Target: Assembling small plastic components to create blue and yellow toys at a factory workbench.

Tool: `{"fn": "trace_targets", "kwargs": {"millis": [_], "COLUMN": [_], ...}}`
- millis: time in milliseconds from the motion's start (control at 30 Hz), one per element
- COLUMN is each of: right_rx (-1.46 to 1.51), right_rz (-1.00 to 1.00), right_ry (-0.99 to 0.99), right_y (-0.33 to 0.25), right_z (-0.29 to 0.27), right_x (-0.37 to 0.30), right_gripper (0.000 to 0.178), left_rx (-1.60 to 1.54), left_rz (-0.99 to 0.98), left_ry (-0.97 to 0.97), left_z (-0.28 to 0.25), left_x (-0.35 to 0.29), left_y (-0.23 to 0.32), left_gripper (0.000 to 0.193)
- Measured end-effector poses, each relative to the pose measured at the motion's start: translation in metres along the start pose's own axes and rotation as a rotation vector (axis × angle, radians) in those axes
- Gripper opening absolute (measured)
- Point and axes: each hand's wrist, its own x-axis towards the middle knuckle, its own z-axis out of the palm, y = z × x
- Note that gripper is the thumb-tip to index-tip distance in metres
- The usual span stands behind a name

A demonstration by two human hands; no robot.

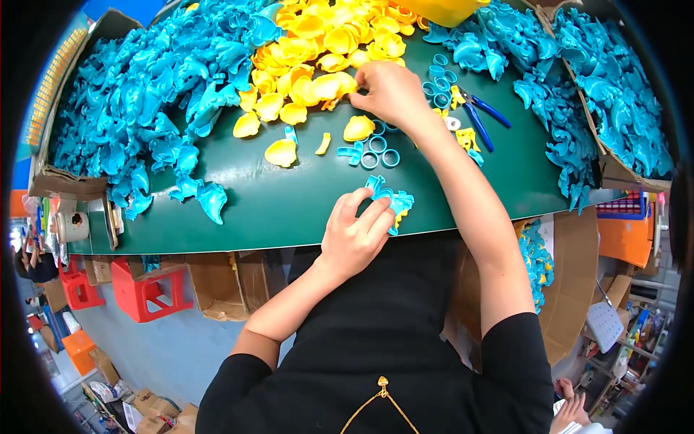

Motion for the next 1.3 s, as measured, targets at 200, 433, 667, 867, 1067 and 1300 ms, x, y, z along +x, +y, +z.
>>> {"fn": "trace_targets", "kwargs": {"millis": [200,433,667,867,1067,1300], "right_rx": [-0.065,-0.088,-0.211,0.213,1.197,1.389], "right_rz": [0.373,-0.043,-0.206,-0.004,0.606,0.848], "right_ry": [-0.201,0.164,0.218,0.151,-0.198,0.01], "right_y": [0.023,-0.01,0.001,-0.004,-0.016,-0.045], "right_z": [-0.04,0.003,0.016,-0.021,-0.075,-0.039], "right_x": [-0.006,-0.006,-0.006,-0.046,-0.197,-0.249], "right_gripper": [0.038,0.015,0.006,0.013,0.014,0.014], "left_rx": [0.007,0.056,-0.042,-0.098,-0.18,-0.194], "left_rz": [0.002,0.019,0.082,0.077,0.113,0.213], "left_ry": [0.01,0.029,-0.007,-0.039,-0.101,-0.098], "left_z": [0.001,0.0,-0.005,0.001,-0.009,-0.006], "left_x": [-0.002,-0.003,-0.003,-0.002,-0.009,-0.005], "left_y": [-0.001,0.002,0.002,-0.004,-0.002,-0.002], "left_gripper": [0.031,0.034,0.035,0.028,0.041,0.025]}}
